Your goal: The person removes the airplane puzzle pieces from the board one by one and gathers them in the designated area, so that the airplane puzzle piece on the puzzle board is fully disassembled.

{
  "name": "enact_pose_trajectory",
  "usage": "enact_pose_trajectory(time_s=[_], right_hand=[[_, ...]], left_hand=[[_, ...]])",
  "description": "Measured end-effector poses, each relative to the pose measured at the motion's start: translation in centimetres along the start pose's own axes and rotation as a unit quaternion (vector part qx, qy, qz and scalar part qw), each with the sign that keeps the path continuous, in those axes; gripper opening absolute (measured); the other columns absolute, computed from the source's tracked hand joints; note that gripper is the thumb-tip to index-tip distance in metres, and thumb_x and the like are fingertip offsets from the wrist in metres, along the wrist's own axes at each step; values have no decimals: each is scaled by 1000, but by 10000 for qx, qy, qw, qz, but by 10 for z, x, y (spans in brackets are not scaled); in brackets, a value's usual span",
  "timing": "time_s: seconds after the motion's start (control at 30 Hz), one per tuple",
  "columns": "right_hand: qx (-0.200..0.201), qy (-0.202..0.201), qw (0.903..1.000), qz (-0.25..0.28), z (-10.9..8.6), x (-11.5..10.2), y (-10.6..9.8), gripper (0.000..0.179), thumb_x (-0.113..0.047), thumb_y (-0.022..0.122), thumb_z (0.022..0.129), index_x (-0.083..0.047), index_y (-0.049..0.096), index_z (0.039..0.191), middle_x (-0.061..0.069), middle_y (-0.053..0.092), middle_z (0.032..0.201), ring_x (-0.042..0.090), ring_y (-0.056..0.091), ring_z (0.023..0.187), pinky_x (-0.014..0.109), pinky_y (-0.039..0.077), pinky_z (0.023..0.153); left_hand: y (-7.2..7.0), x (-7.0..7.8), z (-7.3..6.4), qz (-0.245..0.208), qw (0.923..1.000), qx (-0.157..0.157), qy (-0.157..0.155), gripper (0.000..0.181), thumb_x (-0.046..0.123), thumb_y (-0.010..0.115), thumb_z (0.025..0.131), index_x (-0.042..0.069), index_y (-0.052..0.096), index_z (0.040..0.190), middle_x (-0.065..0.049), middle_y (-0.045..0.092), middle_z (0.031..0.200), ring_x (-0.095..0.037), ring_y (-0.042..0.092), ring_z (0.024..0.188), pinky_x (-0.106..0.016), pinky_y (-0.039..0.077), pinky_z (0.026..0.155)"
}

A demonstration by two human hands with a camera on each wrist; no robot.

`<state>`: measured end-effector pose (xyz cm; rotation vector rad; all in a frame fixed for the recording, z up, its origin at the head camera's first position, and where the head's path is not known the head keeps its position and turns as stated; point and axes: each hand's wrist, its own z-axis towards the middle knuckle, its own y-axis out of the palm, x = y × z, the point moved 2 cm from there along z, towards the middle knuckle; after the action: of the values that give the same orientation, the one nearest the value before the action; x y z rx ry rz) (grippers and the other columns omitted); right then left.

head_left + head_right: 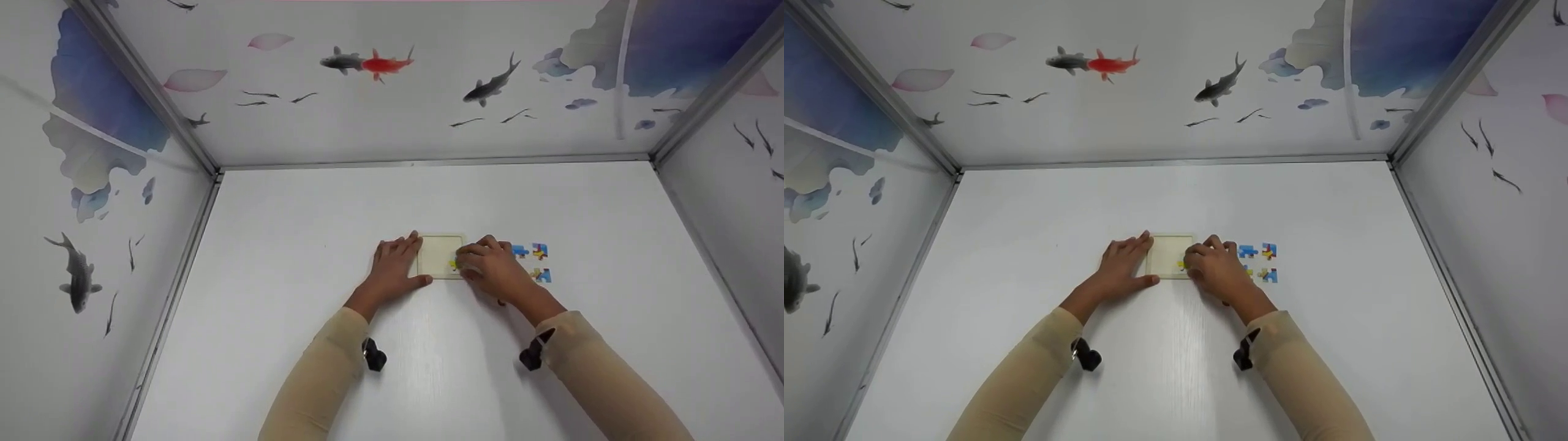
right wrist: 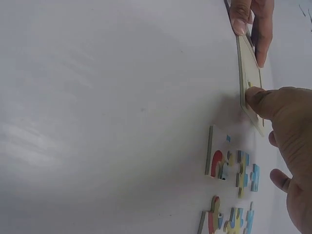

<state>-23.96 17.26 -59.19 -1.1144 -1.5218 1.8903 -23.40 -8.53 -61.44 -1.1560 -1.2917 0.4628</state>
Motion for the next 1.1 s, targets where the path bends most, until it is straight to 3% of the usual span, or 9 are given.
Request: enact_pose_trajectory(time_s=[0.3, 0.53, 1.1], right_hand=[[230, -186, 9994, 202, 1, -3, 1, 24, -11, 82, 100, -18, 81, 124, 2, 76, 135, 31, 61, 120, 65, 47, 101], [100, -35, 9995, 303, 3, -5, 2, 24, -11, 80, 102, -19, 81, 125, 3, 73, 137, 31, 57, 122, 60, 46, 101], [-77, -261, 9993, 268, 4, -7, 3, 20, -11, 79, 104, -17, 82, 123, 6, 65, 134, 32, 53, 120, 61, 46, 100]], left_hand=[[2, -1, 1, 14, 10000, -26, 25, 94, 61, 65, 106, 15, 25, 177, -3, 16, 185, -33, 20, 167, -64, 4, 134], [3, -2, 1, 31, 10000, -23, 18, 94, 62, 65, 106, 15, 25, 177, -3, 16, 185, -34, 19, 167, -63, 5, 134], [0, 0, -1, -73, 9999, -53, 82, 94, 61, 64, 107, 13, 25, 177, -5, 16, 185, -36, 19, 167, -65, 4, 133]])
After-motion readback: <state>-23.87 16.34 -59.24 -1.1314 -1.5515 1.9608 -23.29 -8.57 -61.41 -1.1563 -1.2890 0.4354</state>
